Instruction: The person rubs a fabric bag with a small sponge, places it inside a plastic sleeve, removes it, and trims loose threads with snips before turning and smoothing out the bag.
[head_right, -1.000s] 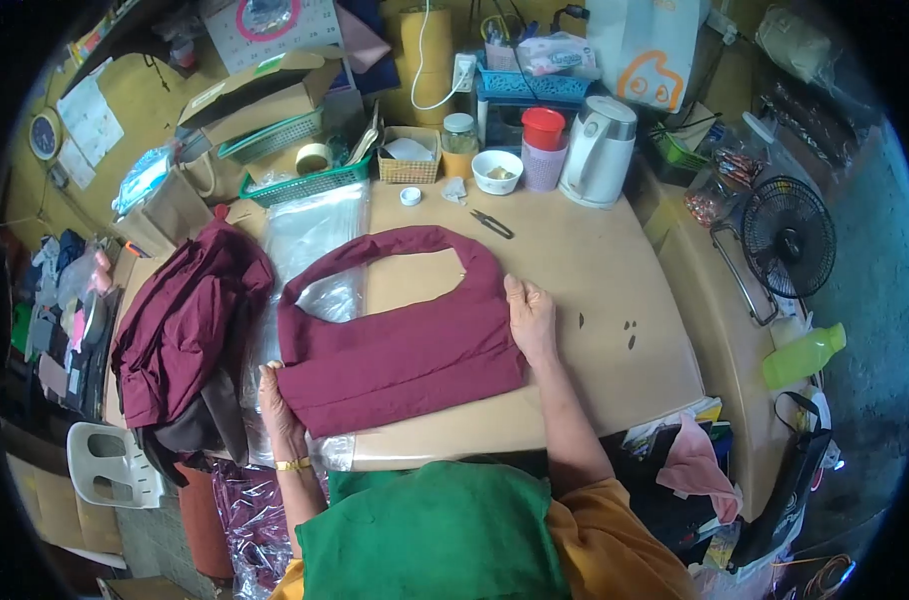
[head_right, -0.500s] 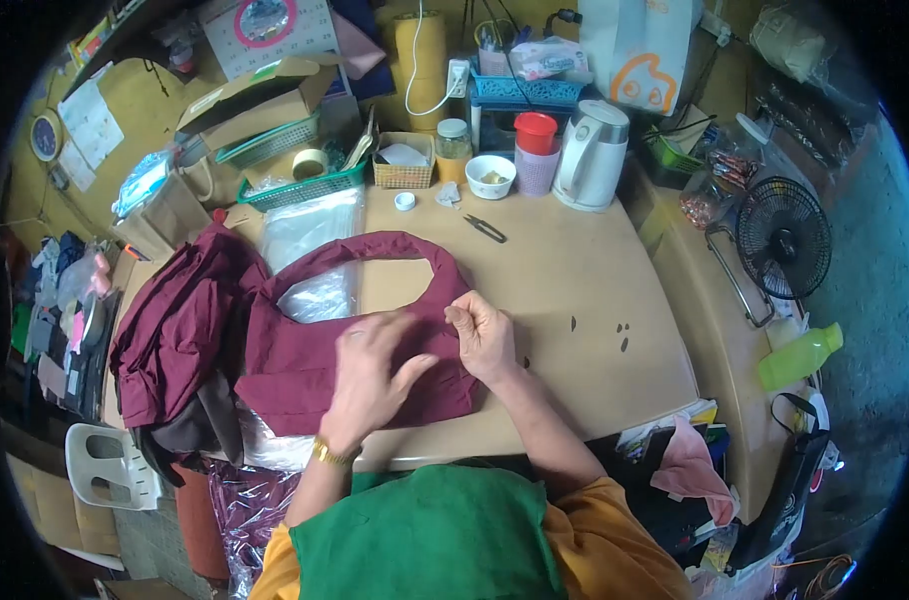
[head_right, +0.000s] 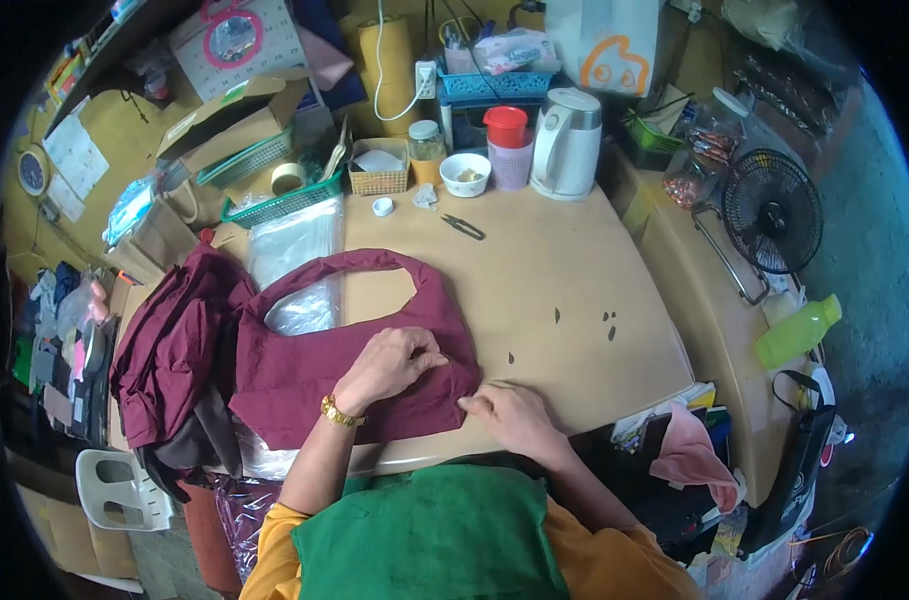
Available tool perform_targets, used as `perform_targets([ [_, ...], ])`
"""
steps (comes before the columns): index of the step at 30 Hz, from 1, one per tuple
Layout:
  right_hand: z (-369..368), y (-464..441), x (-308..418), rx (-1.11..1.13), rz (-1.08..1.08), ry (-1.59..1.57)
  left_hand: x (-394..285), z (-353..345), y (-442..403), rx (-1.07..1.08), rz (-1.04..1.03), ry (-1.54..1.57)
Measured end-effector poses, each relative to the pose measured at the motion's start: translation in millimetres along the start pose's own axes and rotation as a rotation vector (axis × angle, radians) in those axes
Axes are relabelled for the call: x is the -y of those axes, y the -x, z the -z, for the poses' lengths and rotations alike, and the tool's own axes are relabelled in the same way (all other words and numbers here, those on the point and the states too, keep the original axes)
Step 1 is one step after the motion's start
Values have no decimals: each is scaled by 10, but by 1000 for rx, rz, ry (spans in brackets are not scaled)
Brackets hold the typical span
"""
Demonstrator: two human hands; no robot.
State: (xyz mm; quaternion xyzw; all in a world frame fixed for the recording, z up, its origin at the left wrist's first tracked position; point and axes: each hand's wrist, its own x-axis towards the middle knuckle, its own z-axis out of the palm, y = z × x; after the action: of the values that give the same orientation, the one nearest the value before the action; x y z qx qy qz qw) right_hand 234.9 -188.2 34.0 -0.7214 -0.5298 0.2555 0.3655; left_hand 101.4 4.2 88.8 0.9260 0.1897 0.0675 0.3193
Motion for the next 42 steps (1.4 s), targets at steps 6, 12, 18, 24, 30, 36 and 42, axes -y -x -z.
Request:
perform_targets([
  [6,-218,-164,25,35,-146,-219,-156,73,0,-281,-36,188],
  [12,-380,-239,-204,-65,-210,-995,-197,167,-23,-590,-266,-36],
  [18,-31,-128,-64,-329,-143,-326,-321,130,-51,-691,-502,-218],
  [24,372,-479,164,-347,288,74,-448,193,222,-233,-294,-248],
  [30,655,-613,287,-128,319,263,347,652,1199,-73,281,-338],
  [36,767,-710,275,91,384,451,317,709,1501,-312,149,-181],
  [42,809,-602,70,147,474,488,606,394,1688,-241,81,-290],
])
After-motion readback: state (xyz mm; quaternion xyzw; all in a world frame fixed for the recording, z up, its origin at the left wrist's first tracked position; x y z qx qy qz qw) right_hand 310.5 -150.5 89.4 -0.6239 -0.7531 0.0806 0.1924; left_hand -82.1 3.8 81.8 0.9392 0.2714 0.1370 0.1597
